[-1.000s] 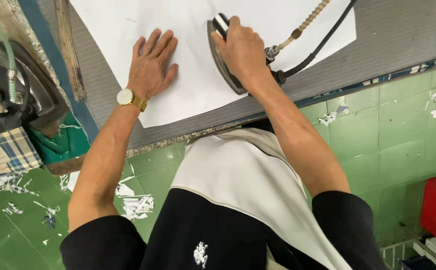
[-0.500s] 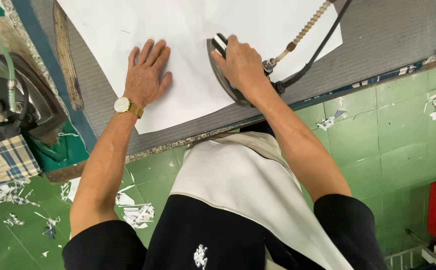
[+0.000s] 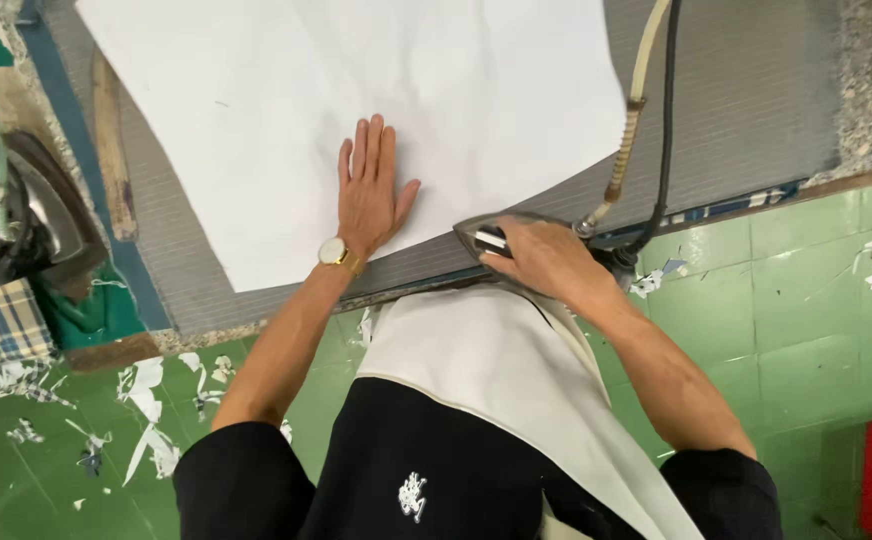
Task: The person places a large sheet of white paper on a workbench, uses a wooden ruler and a pen to draw lines, folds the paper, and irons it with a steam iron. The person repeats the measuring and marking process on the folded paper.
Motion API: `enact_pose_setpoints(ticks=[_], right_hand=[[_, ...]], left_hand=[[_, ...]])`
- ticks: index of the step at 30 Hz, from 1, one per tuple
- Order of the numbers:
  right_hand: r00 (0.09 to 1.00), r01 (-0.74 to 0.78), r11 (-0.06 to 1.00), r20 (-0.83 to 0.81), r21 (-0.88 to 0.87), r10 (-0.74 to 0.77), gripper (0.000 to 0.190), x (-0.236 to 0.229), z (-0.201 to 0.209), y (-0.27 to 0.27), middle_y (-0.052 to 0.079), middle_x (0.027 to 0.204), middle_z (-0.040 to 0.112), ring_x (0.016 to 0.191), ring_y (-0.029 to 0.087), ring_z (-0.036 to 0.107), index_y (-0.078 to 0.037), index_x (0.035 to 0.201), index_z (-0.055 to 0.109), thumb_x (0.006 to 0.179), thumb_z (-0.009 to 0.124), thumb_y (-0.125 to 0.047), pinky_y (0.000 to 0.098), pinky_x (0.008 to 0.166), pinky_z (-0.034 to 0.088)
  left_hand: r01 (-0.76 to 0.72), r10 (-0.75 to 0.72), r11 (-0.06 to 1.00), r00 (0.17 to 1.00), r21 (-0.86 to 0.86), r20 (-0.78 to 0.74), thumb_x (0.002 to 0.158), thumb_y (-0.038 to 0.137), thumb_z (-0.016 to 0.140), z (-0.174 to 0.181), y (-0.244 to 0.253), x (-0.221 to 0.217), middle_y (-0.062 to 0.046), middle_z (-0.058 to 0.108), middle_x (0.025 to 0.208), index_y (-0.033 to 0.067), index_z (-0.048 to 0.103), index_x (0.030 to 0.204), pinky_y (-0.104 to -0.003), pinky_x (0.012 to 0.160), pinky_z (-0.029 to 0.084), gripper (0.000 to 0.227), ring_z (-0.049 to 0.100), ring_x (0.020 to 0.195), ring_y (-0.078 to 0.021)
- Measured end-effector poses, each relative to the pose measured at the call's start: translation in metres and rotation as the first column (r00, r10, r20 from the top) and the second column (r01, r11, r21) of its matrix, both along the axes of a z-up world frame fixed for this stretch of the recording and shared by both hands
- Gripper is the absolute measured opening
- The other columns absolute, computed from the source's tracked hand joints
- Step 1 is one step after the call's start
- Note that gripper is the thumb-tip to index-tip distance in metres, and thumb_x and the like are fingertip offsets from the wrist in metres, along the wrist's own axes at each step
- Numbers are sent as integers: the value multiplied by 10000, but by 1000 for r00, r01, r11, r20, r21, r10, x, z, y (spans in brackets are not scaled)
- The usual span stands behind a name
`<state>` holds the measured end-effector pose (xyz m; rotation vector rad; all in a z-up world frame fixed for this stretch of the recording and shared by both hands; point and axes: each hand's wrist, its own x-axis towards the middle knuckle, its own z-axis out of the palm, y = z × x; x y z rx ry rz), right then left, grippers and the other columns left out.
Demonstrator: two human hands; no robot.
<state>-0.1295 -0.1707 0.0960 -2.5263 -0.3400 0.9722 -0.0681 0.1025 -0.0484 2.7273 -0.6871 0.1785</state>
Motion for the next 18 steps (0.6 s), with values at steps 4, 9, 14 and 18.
enact_pose_setpoints(ticks=[4, 9, 14, 18], right_hand=[[951, 240, 970, -190, -42, -244, 533, 12, 41, -104, 322, 991, 746, 960, 507, 734, 6, 1214, 649, 990, 588, -473, 559, 780, 586], [858, 476, 863, -128, -167, -498, 571, 31, 77, -242, 355, 1101, 720, 1071, 542, 680, 20, 1204, 669, 962, 606, -494, 622, 870, 544], [735, 667, 730, 291, -148, -612, 536, 61, 27, -416, 156, 645, 622, 554, 331, 634, -23, 835, 641, 1044, 713, -512, 446, 559, 500], [710, 676, 717, 413, -171, -571, 684, 121, -6, -517, 298, 772, 668, 728, 492, 702, 45, 1037, 693, 1041, 698, -638, 573, 611, 519]], left_hand=[[36, -6, 989, 978, 141, -208, 1045, 594, 426, 9, -16, -3, -221, 234, 1682, -8, 330, 1589, -574, 1262, 72, 817, 166, 1564, -373], [47, 17, 968, 967, 247, -253, 1024, 642, 353, 11, -21, 1, -228, 256, 1687, 2, 327, 1596, -559, 1283, 56, 859, 168, 1581, -367], [-23, 74, 962, 981, 272, -178, 1007, 634, 345, 3, -21, -5, -229, 285, 1695, 4, 357, 1588, -564, 1297, 92, 858, 194, 1594, -364], [-109, 122, 948, 992, 299, -26, 1009, 593, 395, 17, -46, -13, -214, 341, 1691, 8, 429, 1563, -570, 1266, 178, 807, 250, 1581, -362]])
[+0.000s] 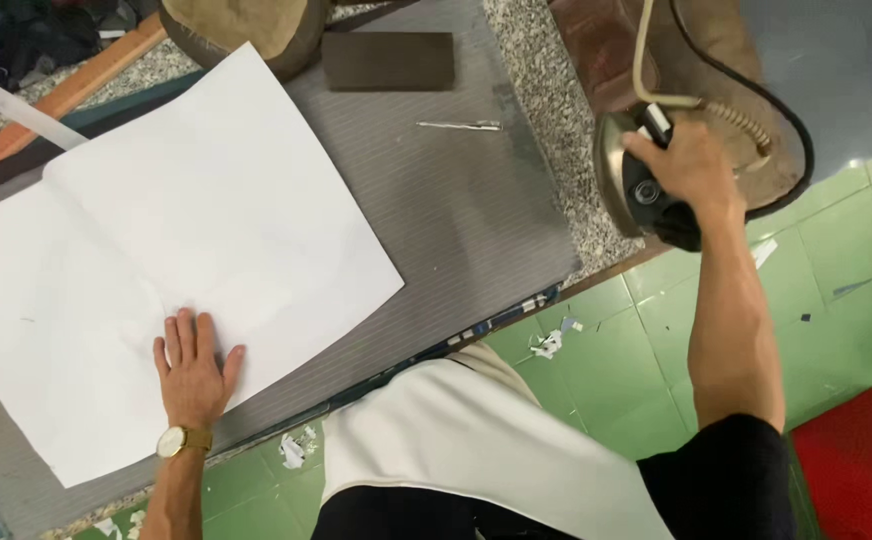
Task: The person places a large sheet of white paper on a workbench, uses a wooden ruler and a pen to draw lines, folds the paper, and irons it with a steam iron. The person repeats the measuring and marking process on the folded paper.
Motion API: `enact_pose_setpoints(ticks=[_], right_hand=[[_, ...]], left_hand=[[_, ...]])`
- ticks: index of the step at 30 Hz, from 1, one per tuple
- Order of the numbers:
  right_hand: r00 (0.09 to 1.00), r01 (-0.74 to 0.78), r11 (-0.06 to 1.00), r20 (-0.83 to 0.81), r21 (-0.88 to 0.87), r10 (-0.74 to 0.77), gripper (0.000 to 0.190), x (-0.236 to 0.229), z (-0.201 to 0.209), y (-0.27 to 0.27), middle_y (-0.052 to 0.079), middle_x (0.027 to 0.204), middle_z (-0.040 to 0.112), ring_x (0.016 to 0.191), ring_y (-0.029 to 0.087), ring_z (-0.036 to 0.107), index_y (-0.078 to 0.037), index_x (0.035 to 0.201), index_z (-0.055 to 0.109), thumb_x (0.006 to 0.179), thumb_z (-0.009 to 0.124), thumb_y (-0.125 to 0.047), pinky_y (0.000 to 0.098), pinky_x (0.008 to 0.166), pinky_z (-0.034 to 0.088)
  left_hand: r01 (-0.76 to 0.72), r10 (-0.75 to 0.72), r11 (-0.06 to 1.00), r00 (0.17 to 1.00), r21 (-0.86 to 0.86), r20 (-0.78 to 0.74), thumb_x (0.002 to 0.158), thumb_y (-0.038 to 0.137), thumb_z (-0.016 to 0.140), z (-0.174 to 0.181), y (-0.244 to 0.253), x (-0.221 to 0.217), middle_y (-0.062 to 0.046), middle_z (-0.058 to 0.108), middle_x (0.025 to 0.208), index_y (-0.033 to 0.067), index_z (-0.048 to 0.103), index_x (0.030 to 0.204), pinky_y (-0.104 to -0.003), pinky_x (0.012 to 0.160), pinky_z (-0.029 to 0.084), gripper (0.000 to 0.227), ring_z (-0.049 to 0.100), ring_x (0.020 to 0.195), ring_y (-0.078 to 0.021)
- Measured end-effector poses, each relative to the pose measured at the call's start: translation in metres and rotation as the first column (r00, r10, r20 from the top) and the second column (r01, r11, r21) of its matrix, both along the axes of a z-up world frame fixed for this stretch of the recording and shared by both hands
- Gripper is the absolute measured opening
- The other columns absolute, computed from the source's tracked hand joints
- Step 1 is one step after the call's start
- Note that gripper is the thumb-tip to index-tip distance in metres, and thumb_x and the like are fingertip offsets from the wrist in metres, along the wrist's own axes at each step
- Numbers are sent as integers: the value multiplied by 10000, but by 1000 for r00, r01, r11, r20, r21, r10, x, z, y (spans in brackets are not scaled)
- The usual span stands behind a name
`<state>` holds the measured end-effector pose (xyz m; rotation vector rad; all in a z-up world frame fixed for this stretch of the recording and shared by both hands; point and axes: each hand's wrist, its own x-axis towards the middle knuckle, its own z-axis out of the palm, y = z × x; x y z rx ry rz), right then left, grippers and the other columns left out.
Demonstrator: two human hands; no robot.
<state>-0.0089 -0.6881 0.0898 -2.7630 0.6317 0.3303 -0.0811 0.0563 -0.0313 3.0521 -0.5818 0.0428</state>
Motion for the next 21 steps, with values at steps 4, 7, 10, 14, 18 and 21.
enact_pose_setpoints(ticks=[4, 7, 10, 14, 18, 21], right_hand=[[998, -9, 999, 67, 40, 7, 619, 71, -17, -52, 221, 853, 649, 696, 444, 621, 1, 935, 631, 1127, 694, -584, 598, 538, 467], [998, 13, 993, 63, 115, -21, 637, 124, -27, -64, 130, 653, 527, 488, 326, 561, -92, 789, 458, 1149, 726, -543, 496, 442, 407], [999, 39, 989, 18, 141, -42, 631, 173, -42, -70, 144, 612, 553, 437, 289, 576, -83, 828, 443, 1140, 731, -549, 463, 492, 456], [999, 47, 991, -13, 125, -45, 803, 219, -109, -103, 171, 578, 605, 465, 276, 567, -35, 640, 550, 1163, 726, -619, 475, 487, 518], [991, -12, 996, 135, 86, 0, 705, 224, -155, -115, 78, 705, 307, 584, 239, 311, -99, 833, 398, 1170, 763, -599, 524, 521, 310], [927, -109, 994, 361, -3, 103, 537, 202, -144, -99, 132, 762, 539, 657, 338, 557, -28, 998, 598, 1135, 894, -455, 520, 510, 437]], left_hand=[[-147, 130, 986, 975, 84, 179, 1090, 487, 371, 7, -33, -11, -263, 513, 1567, -6, 560, 1465, -547, 1132, 389, 647, 473, 1427, -437], [-247, 237, 968, 960, 49, 149, 1092, 493, 359, 5, -47, -18, -257, 495, 1566, -6, 531, 1474, -548, 1122, 376, 651, 452, 1423, -433], [-335, 334, 942, 942, 16, 27, 1063, 516, 355, -4, -48, -20, -246, 412, 1615, 4, 453, 1523, -562, 1158, 324, 695, 370, 1475, -439], [-393, 387, 920, 909, -7, -154, 1035, 532, 337, -4, -45, -20, -232, 281, 1681, 32, 345, 1588, -561, 1228, 224, 745, 243, 1544, -433], [-404, 397, 915, 896, 8, -198, 1027, 550, 323, -5, -48, -18, -214, 222, 1703, 41, 301, 1610, -562, 1234, 190, 774, 189, 1564, -412], [-369, 369, 929, 926, 15, -75, 1049, 523, 363, -8, -51, -18, -257, 324, 1666, 3, 384, 1577, -593, 1196, 275, 741, 289, 1532, -449]])
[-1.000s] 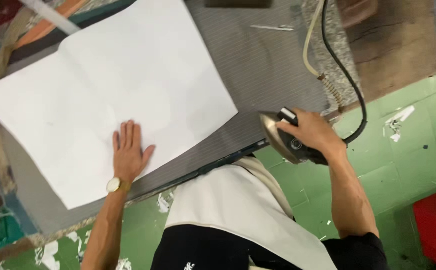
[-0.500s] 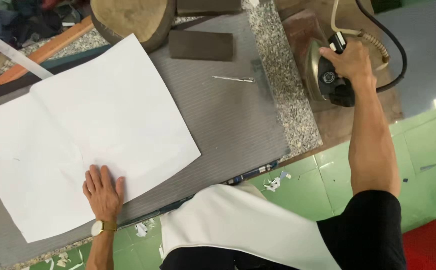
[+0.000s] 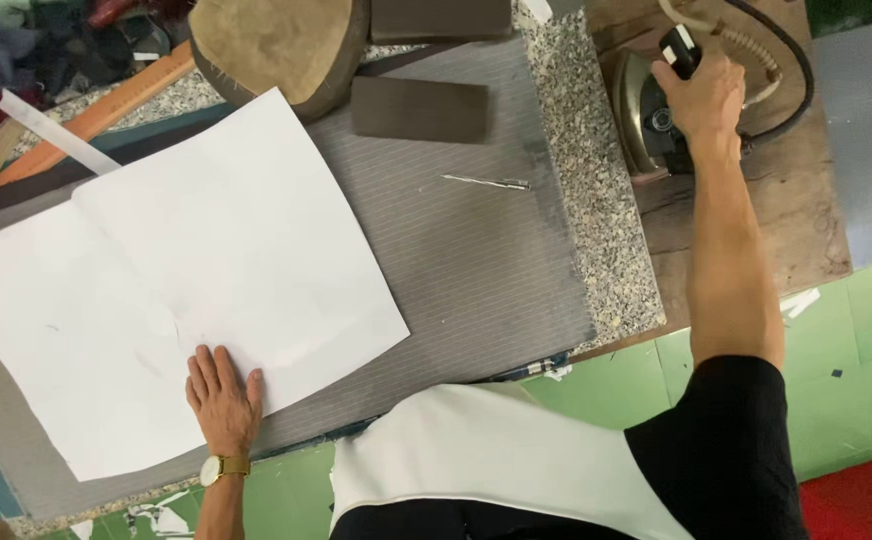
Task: The person places a large sheet of white paper on a workbench, uses a wooden ruler and a pen to draw lines, folds the paper, and irons it with a steam iron. The person repeats the measuring and marking process on the folded paper.
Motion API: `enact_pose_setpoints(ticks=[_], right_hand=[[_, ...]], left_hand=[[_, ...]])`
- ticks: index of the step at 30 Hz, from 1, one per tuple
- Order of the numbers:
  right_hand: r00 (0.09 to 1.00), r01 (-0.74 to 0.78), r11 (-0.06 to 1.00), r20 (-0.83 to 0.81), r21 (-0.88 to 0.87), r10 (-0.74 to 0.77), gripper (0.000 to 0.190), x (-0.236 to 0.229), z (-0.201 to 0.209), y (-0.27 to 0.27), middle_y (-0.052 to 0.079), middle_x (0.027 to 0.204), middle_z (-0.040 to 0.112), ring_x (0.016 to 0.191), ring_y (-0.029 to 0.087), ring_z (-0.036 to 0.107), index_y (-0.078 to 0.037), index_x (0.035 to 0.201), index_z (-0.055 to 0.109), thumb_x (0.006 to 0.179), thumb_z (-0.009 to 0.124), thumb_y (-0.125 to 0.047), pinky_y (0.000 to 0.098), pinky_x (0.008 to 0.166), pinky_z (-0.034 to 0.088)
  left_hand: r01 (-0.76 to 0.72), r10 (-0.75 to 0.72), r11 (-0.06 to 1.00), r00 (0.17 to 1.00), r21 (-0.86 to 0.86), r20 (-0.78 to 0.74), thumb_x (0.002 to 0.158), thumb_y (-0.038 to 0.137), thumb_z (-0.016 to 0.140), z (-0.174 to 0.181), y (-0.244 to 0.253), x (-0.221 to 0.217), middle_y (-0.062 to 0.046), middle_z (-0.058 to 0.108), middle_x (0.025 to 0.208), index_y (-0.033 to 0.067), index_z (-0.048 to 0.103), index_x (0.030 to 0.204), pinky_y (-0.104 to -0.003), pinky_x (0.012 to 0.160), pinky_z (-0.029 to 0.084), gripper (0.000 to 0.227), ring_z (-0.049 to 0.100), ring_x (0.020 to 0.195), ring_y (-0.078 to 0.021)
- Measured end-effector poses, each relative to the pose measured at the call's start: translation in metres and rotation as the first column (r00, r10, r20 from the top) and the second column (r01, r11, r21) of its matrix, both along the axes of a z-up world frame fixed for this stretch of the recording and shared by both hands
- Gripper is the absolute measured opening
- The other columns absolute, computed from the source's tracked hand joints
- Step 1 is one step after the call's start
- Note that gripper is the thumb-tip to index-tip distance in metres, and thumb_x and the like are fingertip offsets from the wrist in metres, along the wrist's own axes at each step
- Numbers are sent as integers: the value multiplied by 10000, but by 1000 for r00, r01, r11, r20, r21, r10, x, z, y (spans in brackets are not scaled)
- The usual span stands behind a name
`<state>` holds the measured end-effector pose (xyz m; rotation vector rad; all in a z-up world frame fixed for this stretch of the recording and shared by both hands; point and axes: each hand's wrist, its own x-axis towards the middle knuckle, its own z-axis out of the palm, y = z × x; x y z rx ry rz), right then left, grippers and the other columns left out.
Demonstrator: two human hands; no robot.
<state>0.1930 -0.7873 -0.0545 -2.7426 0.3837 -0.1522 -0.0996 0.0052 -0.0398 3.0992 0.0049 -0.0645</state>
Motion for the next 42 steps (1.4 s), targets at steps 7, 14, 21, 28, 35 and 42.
enact_pose_setpoints(ticks=[7, 14, 21, 28, 35, 42], right_hand=[[817, -265, 950, 485, -164, 311, 163, -115, 59, 181, 243, 1271, 604, 1135, 405, 576, 73, 1218, 672, 1062, 696, 34, 533, 882, 468], [914, -387, 757, 331, 526, 236, 176, -175, 15, 326, 227, 1110, 668, 1006, 380, 697, 47, 1231, 662, 1061, 657, 2, 441, 844, 575], [980, -162, 628, 48, 761, 195, 533, -142, 46, 466, 330, 1509, 428, 1349, 489, 491, 57, 1480, 412, 1027, 642, -105, 511, 1101, 512], [954, 97, 713, -270, 695, 133, 673, -121, 28, 481, 127, 1014, 739, 874, 262, 745, -78, 1424, 510, 990, 773, -520, 375, 697, 600], [955, -151, 731, -92, 666, 282, 320, -143, -23, 471, 85, 762, 708, 666, 143, 612, -87, 931, 759, 1077, 749, -372, 363, 603, 491], [983, -180, 762, 132, 622, 124, 315, -153, -1, 419, 120, 727, 641, 665, 166, 521, -6, 914, 697, 1124, 767, -230, 383, 590, 447]], left_hand=[[-204, 211, 975, 974, -87, 81, 1070, 474, 433, 5, -4, -26, -275, 318, 1640, 41, 436, 1545, -607, 1180, 252, 643, 291, 1501, -479], [-504, 486, 864, 823, -18, 295, 1003, 437, 652, -14, 129, -42, -262, 410, 1560, 18, 481, 1501, -555, 1106, 325, 673, 391, 1417, -424], [-540, 565, 825, 802, -168, 196, 987, 463, 698, -48, 251, -21, -207, 606, 1366, 27, 583, 1418, -514, 1008, 428, 624, 594, 1204, -408], [-628, 640, 767, 736, -132, 219, 891, 567, 755, -38, 279, -9, -213, 643, 1143, 64, 664, 1261, -525, 861, 513, 631, 635, 1066, -411], [-707, 776, 591, 630, -388, 35, 849, 451, 840, -56, 298, -4, -175, 719, 942, 73, 715, 1082, -510, 786, 563, 461, 721, 921, -414], [-463, 738, 577, 649, -673, 186, 997, 342, 756, -9, 258, 18, -202, 723, 913, 111, 717, 1074, -498, 774, 537, 246, 702, 906, -433]])
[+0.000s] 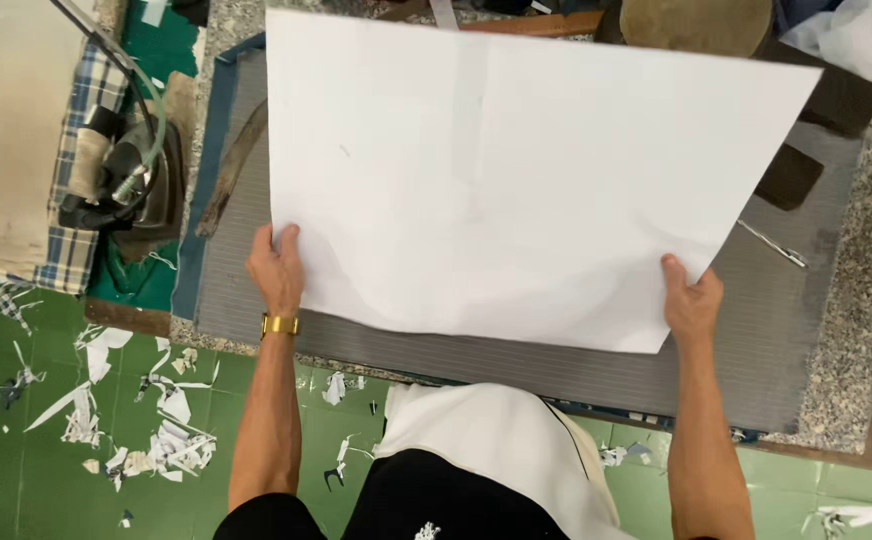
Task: The person places a large sheet of white paper on a workbench, uses a wooden ruler and a pen to draw lines, folds the paper, and irons it with a steam iron. The person repeats the measuring and marking process on the folded paper.
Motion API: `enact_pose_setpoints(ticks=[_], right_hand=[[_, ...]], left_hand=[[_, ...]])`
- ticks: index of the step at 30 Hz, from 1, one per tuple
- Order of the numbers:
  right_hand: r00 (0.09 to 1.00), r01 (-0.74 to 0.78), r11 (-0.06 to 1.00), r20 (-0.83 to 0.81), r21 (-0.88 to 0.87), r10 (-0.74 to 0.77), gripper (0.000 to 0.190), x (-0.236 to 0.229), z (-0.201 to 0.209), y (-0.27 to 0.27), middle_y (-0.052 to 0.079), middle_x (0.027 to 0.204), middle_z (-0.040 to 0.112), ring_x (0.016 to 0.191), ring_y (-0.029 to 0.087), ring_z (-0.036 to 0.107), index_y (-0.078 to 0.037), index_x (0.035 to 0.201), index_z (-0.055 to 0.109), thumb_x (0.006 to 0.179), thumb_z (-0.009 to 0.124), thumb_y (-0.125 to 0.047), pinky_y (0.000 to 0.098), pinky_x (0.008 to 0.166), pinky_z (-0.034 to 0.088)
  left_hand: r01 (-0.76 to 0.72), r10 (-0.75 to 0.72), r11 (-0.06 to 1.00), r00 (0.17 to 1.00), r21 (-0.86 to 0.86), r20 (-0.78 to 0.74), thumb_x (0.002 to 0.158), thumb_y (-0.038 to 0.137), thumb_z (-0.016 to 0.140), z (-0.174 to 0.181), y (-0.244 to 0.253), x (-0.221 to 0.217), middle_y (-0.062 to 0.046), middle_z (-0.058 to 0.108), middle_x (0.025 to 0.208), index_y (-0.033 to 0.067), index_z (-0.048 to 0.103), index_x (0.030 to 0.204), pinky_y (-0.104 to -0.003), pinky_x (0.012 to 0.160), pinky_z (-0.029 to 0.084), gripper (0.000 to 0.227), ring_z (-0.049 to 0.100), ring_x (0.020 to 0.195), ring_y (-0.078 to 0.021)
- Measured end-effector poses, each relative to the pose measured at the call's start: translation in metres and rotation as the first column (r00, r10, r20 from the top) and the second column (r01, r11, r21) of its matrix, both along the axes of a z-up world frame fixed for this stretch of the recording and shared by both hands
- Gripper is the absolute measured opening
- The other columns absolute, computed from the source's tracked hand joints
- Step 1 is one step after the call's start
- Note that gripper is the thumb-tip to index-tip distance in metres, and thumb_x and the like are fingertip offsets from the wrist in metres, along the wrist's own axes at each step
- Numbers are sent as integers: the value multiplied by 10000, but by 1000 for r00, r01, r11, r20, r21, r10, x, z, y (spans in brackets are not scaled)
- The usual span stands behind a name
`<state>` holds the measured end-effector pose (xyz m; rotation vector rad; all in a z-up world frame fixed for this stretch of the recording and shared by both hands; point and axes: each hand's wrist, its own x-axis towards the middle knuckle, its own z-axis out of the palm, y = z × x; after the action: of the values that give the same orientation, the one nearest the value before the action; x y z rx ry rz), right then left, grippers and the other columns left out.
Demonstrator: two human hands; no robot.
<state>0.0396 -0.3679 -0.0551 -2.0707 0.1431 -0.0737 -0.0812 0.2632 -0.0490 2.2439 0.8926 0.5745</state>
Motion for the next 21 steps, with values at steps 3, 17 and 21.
enact_pose_setpoints(ticks=[3, 17, 21], right_hand=[[991, -10, 1000, 134, -21, 12, 336, 35, 8, -7, 158, 728, 630, 635, 208, 557, -3, 936, 682, 1176, 756, -227, 394, 566, 431], [999, 19, 984, 44, -178, -12, 620, 36, 23, 12, 234, 1499, 545, 1319, 353, 597, -52, 1520, 267, 1119, 729, -154, 436, 1129, 468], [993, 98, 930, 92, -355, -69, 834, 17, 23, 28, 155, 1346, 598, 1211, 299, 574, -213, 1609, 161, 1111, 829, -173, 485, 1028, 486]], left_hand=[[64, -64, 998, 994, 4, 89, 984, 294, 769, 13, -17, 46, -202, 727, 926, 94, 721, 1113, -499, 787, 543, 243, 698, 917, -442], [346, -199, 754, 931, 559, -307, 1143, 595, 354, 0, -61, 68, -167, 256, 1653, 104, 365, 1608, -600, 1220, 364, 677, 364, 1514, -382], [656, -533, 671, 751, 346, -390, 1128, 548, 506, 13, -142, 45, -100, 160, 1711, 116, 270, 1641, -607, 1291, 225, 711, 177, 1596, -323]])
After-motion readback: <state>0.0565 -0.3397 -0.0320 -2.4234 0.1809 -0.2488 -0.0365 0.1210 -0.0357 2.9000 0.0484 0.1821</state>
